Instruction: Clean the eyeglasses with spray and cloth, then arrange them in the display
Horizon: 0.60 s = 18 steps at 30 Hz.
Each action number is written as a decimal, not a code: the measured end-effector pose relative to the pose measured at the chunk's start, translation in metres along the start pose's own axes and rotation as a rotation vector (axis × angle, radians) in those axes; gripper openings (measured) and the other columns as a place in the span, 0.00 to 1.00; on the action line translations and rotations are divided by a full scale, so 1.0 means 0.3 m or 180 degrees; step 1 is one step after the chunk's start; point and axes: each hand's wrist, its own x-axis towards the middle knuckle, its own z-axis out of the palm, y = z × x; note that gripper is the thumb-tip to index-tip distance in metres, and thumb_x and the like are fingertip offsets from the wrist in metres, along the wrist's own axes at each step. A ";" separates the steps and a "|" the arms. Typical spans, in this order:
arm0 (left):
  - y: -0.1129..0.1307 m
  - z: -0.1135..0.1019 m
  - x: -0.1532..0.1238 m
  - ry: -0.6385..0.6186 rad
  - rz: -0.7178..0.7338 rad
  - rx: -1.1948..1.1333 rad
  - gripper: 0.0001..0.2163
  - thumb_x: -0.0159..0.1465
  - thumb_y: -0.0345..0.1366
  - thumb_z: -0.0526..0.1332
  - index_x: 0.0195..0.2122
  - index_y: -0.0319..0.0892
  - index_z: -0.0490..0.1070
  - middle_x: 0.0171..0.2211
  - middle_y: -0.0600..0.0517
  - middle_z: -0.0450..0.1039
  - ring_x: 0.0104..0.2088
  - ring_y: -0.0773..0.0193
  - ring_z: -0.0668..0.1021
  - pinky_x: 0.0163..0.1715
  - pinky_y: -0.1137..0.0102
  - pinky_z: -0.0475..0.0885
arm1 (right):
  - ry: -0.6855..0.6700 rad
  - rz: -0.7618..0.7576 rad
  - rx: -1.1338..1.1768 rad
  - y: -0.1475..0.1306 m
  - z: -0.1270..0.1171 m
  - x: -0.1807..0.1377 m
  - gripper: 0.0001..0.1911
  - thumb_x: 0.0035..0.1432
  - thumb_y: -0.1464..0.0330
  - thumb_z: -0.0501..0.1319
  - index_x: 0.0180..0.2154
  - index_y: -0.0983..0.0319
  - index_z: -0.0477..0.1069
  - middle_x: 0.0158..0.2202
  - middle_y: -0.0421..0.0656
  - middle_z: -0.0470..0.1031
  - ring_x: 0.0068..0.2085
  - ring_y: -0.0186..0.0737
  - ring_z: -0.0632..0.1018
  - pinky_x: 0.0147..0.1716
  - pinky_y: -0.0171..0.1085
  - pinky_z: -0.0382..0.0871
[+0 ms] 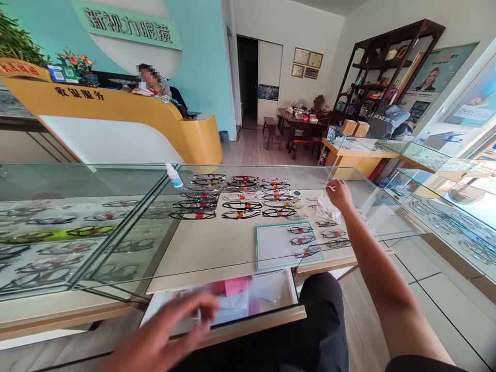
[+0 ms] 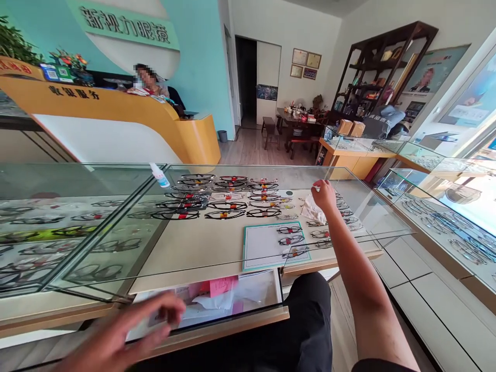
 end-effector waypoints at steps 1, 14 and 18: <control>-0.002 -0.054 0.046 0.0323 0.0081 0.0449 0.19 0.75 0.57 0.60 0.57 0.53 0.78 0.52 0.49 0.83 0.53 0.55 0.82 0.56 0.67 0.76 | -0.0101 -0.0163 -0.0017 -0.028 0.024 0.003 0.12 0.66 0.67 0.60 0.46 0.60 0.81 0.53 0.53 0.82 0.53 0.52 0.81 0.61 0.48 0.72; -0.369 0.005 0.126 0.2349 -0.0059 0.2464 0.38 0.73 0.59 0.53 0.77 0.42 0.66 0.81 0.35 0.57 0.80 0.30 0.61 0.78 0.37 0.56 | -0.1079 -0.1428 -0.0573 -0.351 0.264 0.142 0.11 0.76 0.64 0.65 0.53 0.60 0.83 0.62 0.49 0.82 0.63 0.50 0.81 0.69 0.54 0.72; -0.357 0.021 0.116 0.2214 -0.0360 0.2521 0.38 0.72 0.54 0.56 0.79 0.40 0.62 0.83 0.34 0.52 0.83 0.29 0.52 0.80 0.37 0.49 | -0.1371 -0.1509 -0.0850 -0.444 0.344 0.199 0.21 0.76 0.57 0.68 0.63 0.59 0.76 0.66 0.51 0.78 0.60 0.51 0.82 0.60 0.56 0.82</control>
